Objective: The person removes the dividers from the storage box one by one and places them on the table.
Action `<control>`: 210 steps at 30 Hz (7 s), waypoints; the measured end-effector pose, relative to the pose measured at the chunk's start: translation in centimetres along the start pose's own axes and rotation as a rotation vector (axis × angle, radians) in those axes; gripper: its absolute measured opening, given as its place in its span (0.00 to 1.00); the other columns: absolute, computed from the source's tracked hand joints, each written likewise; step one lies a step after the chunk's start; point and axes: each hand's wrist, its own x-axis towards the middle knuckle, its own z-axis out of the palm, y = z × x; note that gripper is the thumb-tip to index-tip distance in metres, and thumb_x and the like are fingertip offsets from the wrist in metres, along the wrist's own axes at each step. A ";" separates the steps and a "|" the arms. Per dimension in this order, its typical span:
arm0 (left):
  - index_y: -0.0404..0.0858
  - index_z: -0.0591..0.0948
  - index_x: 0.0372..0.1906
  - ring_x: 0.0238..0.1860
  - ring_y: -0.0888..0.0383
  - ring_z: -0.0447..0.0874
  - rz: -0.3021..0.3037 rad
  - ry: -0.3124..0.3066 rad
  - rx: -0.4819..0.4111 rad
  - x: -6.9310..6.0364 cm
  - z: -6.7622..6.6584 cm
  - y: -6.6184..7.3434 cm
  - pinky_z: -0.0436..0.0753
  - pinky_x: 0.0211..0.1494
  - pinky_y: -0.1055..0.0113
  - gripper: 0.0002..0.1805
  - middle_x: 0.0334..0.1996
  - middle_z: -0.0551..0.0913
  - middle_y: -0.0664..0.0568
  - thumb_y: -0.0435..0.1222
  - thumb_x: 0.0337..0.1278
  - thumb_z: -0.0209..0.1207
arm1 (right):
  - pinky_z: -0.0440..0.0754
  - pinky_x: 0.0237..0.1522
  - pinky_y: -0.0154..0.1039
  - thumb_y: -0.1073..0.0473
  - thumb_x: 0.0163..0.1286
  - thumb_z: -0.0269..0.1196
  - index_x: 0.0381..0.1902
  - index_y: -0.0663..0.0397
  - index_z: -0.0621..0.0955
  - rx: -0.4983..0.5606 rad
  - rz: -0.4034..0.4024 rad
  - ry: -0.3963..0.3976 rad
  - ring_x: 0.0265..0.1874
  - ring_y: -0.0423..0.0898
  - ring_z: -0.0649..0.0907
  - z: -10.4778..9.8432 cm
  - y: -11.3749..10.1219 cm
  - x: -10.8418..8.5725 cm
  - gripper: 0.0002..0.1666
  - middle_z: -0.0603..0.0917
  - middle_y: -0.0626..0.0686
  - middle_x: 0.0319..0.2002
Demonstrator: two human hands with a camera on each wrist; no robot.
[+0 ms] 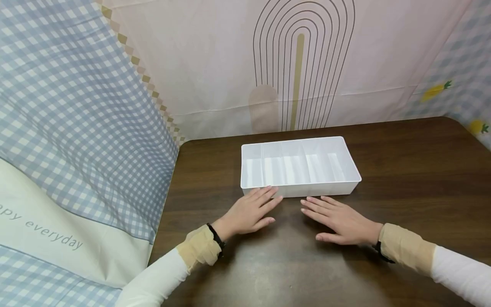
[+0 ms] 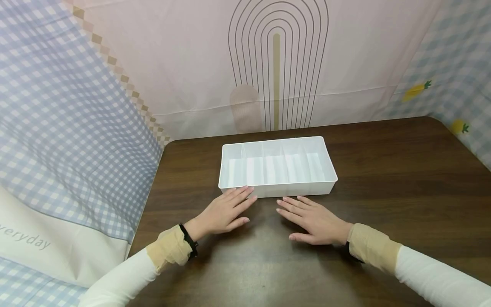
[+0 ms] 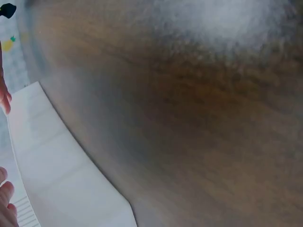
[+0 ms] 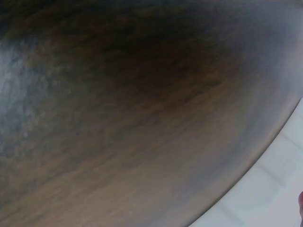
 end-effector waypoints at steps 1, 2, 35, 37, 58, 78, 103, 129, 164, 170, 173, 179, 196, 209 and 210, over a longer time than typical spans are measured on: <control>0.44 0.58 0.66 0.66 0.54 0.55 -0.009 0.012 0.000 0.0 0.0 -0.1 0.58 0.66 0.61 0.32 0.66 0.58 0.48 0.53 0.58 0.44 | 0.46 0.66 0.41 0.39 0.59 0.53 0.63 0.57 0.64 0.001 0.001 0.002 0.63 0.53 0.63 0.0 0.0 0.0 0.40 0.64 0.57 0.64; 0.44 0.58 0.66 0.66 0.54 0.55 -0.018 0.020 0.004 0.0 0.0 -0.2 0.59 0.66 0.61 0.32 0.66 0.58 0.48 0.53 0.59 0.43 | 0.45 0.66 0.41 0.39 0.60 0.53 0.63 0.57 0.64 0.002 0.002 0.004 0.63 0.53 0.63 0.0 0.0 0.0 0.40 0.64 0.57 0.64; 0.37 0.57 0.66 0.66 0.51 0.57 -0.317 0.073 -0.058 -0.4 0.4 -3.2 0.60 0.64 0.56 0.32 0.65 0.60 0.45 0.53 0.64 0.33 | 0.46 0.66 0.39 0.39 0.61 0.51 0.62 0.57 0.65 0.011 0.011 0.028 0.62 0.53 0.65 0.1 -0.1 0.1 0.38 0.65 0.57 0.63; 0.37 0.57 0.66 0.66 0.51 0.56 -0.343 0.063 -0.068 -0.4 0.4 -3.4 0.60 0.64 0.56 0.34 0.65 0.59 0.45 0.54 0.64 0.28 | 0.45 0.67 0.38 0.39 0.61 0.52 0.62 0.57 0.65 0.008 0.013 0.022 0.62 0.53 0.64 0.1 -0.1 0.1 0.38 0.65 0.56 0.63; 0.31 0.54 0.66 0.67 0.48 0.51 -0.566 -0.033 -0.234 -0.2 1.1 -4.5 0.56 0.66 0.54 0.34 0.67 0.53 0.41 0.49 0.62 0.40 | 0.43 0.67 0.37 0.41 0.60 0.53 0.63 0.57 0.64 0.013 0.025 -0.014 0.63 0.52 0.63 -0.1 -0.2 0.1 0.38 0.65 0.56 0.63; 0.29 0.52 0.66 0.68 0.48 0.47 -0.682 -0.026 -0.425 0.7 1.3 -4.6 0.54 0.67 0.53 0.31 0.68 0.47 0.41 0.43 0.64 0.36 | 0.44 0.67 0.37 0.41 0.60 0.53 0.63 0.58 0.64 0.028 0.031 -0.004 0.62 0.53 0.64 -0.1 -0.4 0.2 0.39 0.65 0.57 0.63; 0.32 0.41 0.68 0.69 0.57 0.39 -0.875 -0.016 -0.704 2.0 2.0 -5.5 0.50 0.69 0.61 0.35 0.69 0.37 0.46 0.38 0.58 0.37 | 0.47 0.65 0.38 0.42 0.60 0.54 0.62 0.59 0.64 0.045 0.045 -0.002 0.62 0.53 0.64 0.1 -0.5 0.3 0.38 0.65 0.57 0.63; 0.38 0.35 0.68 0.69 0.57 0.43 -1.045 0.078 -0.977 3.1 2.7 -6.0 0.50 0.69 0.62 0.37 0.70 0.41 0.47 0.33 0.55 0.37 | 0.46 0.65 0.36 0.43 0.60 0.55 0.64 0.57 0.62 0.080 0.070 -0.061 0.63 0.51 0.63 1.0 -1.0 0.5 0.38 0.65 0.56 0.63; 0.40 0.38 0.69 0.68 0.56 0.44 -1.079 0.125 -0.923 3.1 3.0 -5.5 0.51 0.68 0.62 0.38 0.69 0.44 0.47 0.26 0.51 0.35 | 0.50 0.63 0.37 0.44 0.60 0.55 0.63 0.56 0.64 0.146 0.136 -0.047 0.62 0.52 0.65 0.6 -1.7 2.4 0.37 0.67 0.56 0.62; 0.39 0.38 0.69 0.68 0.56 0.45 -1.078 0.118 -0.910 3.1 2.9 -5.4 0.52 0.68 0.62 0.38 0.69 0.44 0.47 0.27 0.51 0.35 | 0.40 0.66 0.29 0.45 0.60 0.56 0.62 0.58 0.65 0.148 0.120 -0.011 0.60 0.54 0.66 0.5 -1.5 2.9 0.36 0.67 0.56 0.62; 0.39 0.38 0.69 0.68 0.56 0.45 -1.078 0.112 -0.900 3.1 2.9 -5.4 0.53 0.68 0.62 0.38 0.69 0.44 0.47 0.27 0.51 0.34 | 0.41 0.66 0.29 0.45 0.60 0.55 0.62 0.57 0.65 0.149 0.124 -0.012 0.61 0.53 0.66 0.5 -1.4 3.1 0.36 0.67 0.55 0.62; 0.39 0.38 0.69 0.68 0.56 0.45 -1.074 0.114 -0.890 3.1 3.0 -5.4 0.52 0.68 0.63 0.37 0.69 0.44 0.48 0.27 0.51 0.34 | 0.61 0.58 0.45 0.44 0.59 0.56 0.62 0.55 0.66 0.130 0.152 -0.026 0.61 0.51 0.66 0.0 -1.5 3.7 0.36 0.67 0.53 0.62; 0.41 0.38 0.69 0.69 0.58 0.43 -1.081 0.103 -0.909 3.1 3.2 -5.5 0.51 0.68 0.63 0.37 0.70 0.42 0.50 0.28 0.52 0.34 | 0.67 0.55 0.48 0.45 0.60 0.56 0.61 0.56 0.67 0.148 0.172 -0.025 0.60 0.52 0.67 -1.0 -1.7 5.3 0.35 0.69 0.56 0.60; 0.41 0.37 0.69 0.68 0.57 0.44 -1.081 0.102 -0.900 3.1 3.2 -5.5 0.52 0.68 0.63 0.37 0.69 0.44 0.49 0.28 0.52 0.35 | 0.68 0.54 0.48 0.47 0.59 0.57 0.57 0.61 0.70 0.168 0.224 0.052 0.58 0.52 0.70 -1.4 -1.9 6.5 0.33 0.72 0.56 0.58; 0.41 0.38 0.69 0.68 0.57 0.44 -1.081 0.102 -0.900 3.1 3.2 -5.5 0.52 0.68 0.63 0.37 0.69 0.44 0.49 0.28 0.52 0.35 | 0.68 0.55 0.48 0.47 0.59 0.57 0.57 0.61 0.70 0.177 0.231 0.055 0.58 0.52 0.70 -1.4 -1.9 6.6 0.33 0.72 0.56 0.57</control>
